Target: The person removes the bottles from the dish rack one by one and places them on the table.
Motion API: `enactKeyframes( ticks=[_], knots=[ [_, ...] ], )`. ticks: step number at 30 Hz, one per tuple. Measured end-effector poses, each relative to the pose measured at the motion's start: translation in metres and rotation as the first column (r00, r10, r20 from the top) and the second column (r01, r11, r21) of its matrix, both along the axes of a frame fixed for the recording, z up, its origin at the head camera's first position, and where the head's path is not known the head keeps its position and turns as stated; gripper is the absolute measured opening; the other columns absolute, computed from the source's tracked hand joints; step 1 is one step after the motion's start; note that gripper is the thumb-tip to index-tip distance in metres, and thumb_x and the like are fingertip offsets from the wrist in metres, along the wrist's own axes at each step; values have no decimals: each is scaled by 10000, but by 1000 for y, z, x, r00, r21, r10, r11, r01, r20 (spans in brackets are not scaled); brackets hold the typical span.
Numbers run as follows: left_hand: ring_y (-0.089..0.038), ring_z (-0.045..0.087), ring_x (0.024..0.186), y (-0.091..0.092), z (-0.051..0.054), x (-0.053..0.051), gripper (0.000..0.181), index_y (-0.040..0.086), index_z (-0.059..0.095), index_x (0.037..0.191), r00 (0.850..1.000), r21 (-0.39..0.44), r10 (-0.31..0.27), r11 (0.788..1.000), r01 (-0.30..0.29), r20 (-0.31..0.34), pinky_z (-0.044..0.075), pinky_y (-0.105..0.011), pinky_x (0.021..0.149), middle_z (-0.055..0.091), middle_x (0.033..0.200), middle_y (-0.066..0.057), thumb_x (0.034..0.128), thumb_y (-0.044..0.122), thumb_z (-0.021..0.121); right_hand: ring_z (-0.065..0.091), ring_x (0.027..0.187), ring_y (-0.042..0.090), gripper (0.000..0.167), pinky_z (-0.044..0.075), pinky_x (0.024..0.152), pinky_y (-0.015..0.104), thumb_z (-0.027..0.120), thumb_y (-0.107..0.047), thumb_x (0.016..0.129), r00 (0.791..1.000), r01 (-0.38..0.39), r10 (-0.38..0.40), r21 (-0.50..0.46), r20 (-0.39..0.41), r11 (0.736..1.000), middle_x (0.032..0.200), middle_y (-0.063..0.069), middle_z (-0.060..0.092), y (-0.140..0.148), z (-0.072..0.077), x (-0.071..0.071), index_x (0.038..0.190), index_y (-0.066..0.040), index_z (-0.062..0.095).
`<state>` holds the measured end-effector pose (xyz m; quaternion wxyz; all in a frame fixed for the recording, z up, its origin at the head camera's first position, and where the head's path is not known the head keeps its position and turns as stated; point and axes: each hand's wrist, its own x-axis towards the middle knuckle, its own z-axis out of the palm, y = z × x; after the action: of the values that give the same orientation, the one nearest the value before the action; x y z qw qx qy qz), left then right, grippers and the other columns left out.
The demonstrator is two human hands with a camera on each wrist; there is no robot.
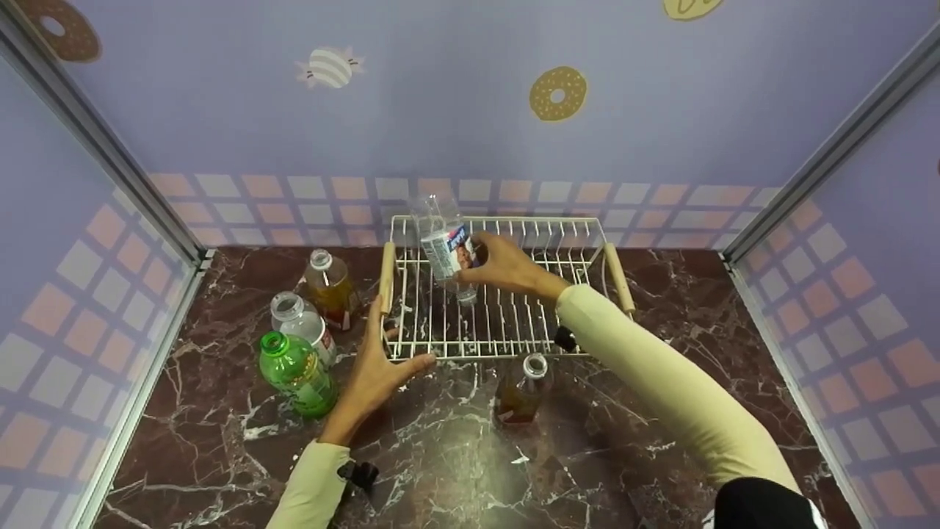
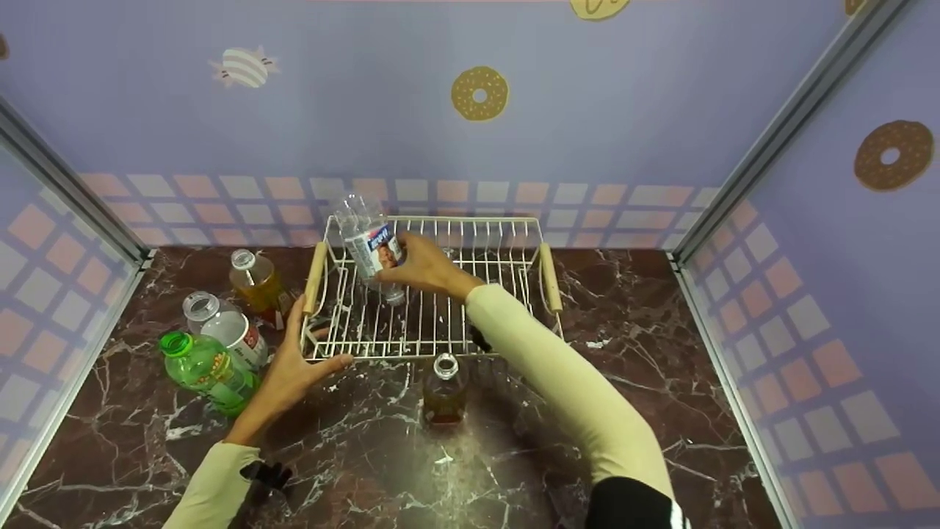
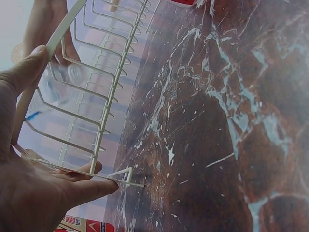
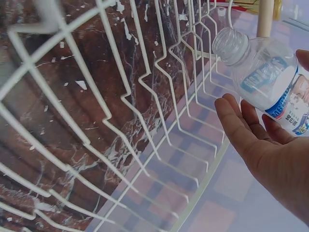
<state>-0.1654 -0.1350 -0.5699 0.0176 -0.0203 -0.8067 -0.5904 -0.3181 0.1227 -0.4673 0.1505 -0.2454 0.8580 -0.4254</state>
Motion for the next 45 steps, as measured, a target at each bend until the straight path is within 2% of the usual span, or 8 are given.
enactKeyframes(
  ticks=[5, 10, 15, 18, 28, 34, 40, 45],
  knots=[
    [-510, 474, 1504, -2, -1, -1, 1366, 181, 25, 1783, 999, 20, -15, 1000, 16, -37, 521, -688, 1125, 71, 1822, -252, 830, 270, 998, 719, 1032, 284, 564, 659, 912, 405, 870, -235, 944, 1000, -5, 5, -42, -5, 999, 1175, 143, 716, 18, 0, 14, 1386, -3, 608],
    [-494, 478, 1506, -2, 1, 0, 1372, 213, 20, 1786, 1000, 9, -10, 1000, 10, -24, 529, -685, 1116, 68, 1827, -236, 825, 258, 999, 719, 1057, 292, 591, 656, 931, 429, 874, -239, 936, 1000, 4, -3, -59, 18, 998, 1188, 125, 719, 37, 0, 24, 1414, -30, 597],
    [-488, 492, 1494, 0, 1, 0, 1388, 238, 10, 1787, 1000, -3, -8, 1000, 8, -16, 518, -704, 1118, 77, 1824, -244, 818, 274, 1002, 719, 1077, 296, 700, 649, 962, 466, 861, -271, 939, 998, 38, -36, -60, 46, 997, 1200, 130, 731, 55, 5, 32, 1502, 14, 557],
    [-484, 496, 1492, -1, 0, 0, 1399, 249, 5, 1787, 1000, -7, -7, 1000, 7, -13, 527, -702, 1108, 77, 1823, -246, 812, 303, 1007, 709, 1096, 308, 740, 644, 968, 479, 859, -286, 935, 998, 55, -54, -46, 25, 997, 1224, 142, 726, 65, 8, 35, 1528, 22, 541],
    [-451, 474, 1516, 0, -1, -1, 1383, 255, 9, 1787, 1000, -13, 0, 1000, 0, -19, 497, -708, 1139, 99, 1824, -230, 824, 260, 1002, 709, 1105, 311, 726, 634, 979, 453, 891, -290, 895, 992, 125, -125, -49, -5, 991, 1234, 157, 737, 89, 10, 52, 1475, 29, 592],
    [-489, 466, 1518, 0, -2, -3, 1365, 181, 43, 1784, 999, 21, -9, 1000, 10, -46, 486, -720, 1145, 126, 1811, -254, 821, 264, 1006, 688, 1127, 337, 723, 649, 948, 475, 885, -295, 886, 989, 147, -147, -73, 2, 987, 1270, 180, 711, 103, 6, 63, 1467, 29, 602],
    [-506, 470, 1513, 0, -2, -2, 1367, 152, 51, 1780, 998, 21, -11, 1000, 12, -63, 492, -728, 1134, 118, 1812, -263, 814, 290, 1008, 679, 1086, 331, 719, 651, 867, 424, 891, -270, 877, 986, 157, -161, -84, -36, 984, 1264, 191, 705, 110, 0, 68, 1469, 32, 615],
    [-494, 468, 1517, 0, -1, -2, 1359, 160, 43, 1780, 999, 19, -10, 1000, 11, -52, 465, -747, 1149, 98, 1819, -249, 820, 242, 1001, 683, 1121, 342, 680, 624, 918, 357, 892, -229, 880, 983, 162, -170, -114, -70, 980, 1294, 220, 702, 114, -3, 71, 1449, 41, 634]
  ],
)
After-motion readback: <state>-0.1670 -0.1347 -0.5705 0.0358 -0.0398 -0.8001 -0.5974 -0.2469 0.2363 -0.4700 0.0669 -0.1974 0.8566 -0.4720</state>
